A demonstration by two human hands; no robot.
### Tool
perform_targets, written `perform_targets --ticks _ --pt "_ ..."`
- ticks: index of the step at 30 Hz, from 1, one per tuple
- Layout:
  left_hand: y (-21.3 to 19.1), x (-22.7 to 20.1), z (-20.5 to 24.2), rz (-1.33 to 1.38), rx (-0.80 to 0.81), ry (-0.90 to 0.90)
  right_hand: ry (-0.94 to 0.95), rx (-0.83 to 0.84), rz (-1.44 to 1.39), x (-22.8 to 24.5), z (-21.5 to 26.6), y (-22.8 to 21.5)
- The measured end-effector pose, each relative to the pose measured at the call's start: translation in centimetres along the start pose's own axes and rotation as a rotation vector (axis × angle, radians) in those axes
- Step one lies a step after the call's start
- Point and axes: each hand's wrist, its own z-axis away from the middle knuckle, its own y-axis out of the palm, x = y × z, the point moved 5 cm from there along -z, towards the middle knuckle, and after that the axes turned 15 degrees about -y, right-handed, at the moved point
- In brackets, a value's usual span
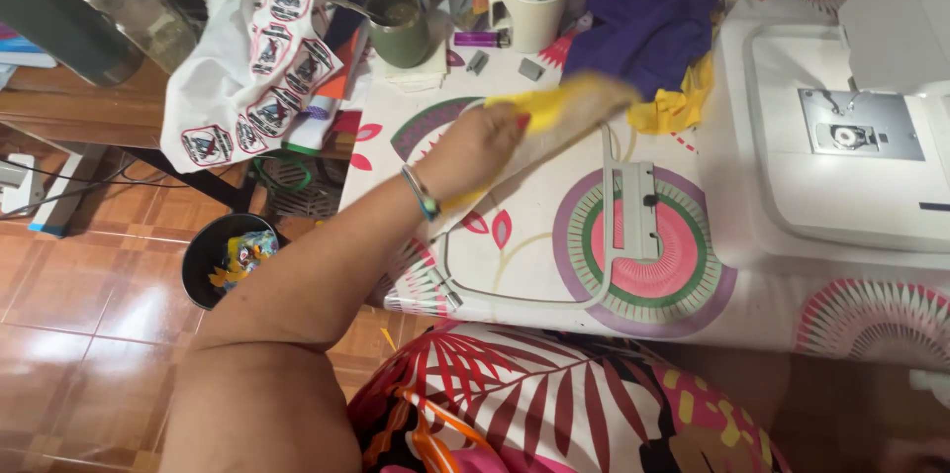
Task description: The person uses scissors to cut a piece of white stabilizer fabric from a larger sheet. They then place a purple fabric piece onto an embroidery hoop and secure it by tightening the hoop's frame.
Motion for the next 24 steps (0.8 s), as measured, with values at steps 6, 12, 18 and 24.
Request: perform_targets --ticks 6,12,18,24 --pt "-3.2 -2.0 3.7 1.322 0.320 0.064 -0.200 -0.522 -0.024 14.3 -14.8 30.8" --pt "2.1 -0.3 9.3 1.889 0.478 -0.221 -0.649 -0.358 0.355 24.6 -24.3 40.8" --pt "3.8 -0.3 11.2 2.018 0.614 -0.119 -0.534 -0.532 1.109 28.1 -28.5 41.3" --pt "5.1 -1.2 10.6 1.705 0.240 -0.522 -0.883 -0.414 0.763 27.0 -29.5 42.1"
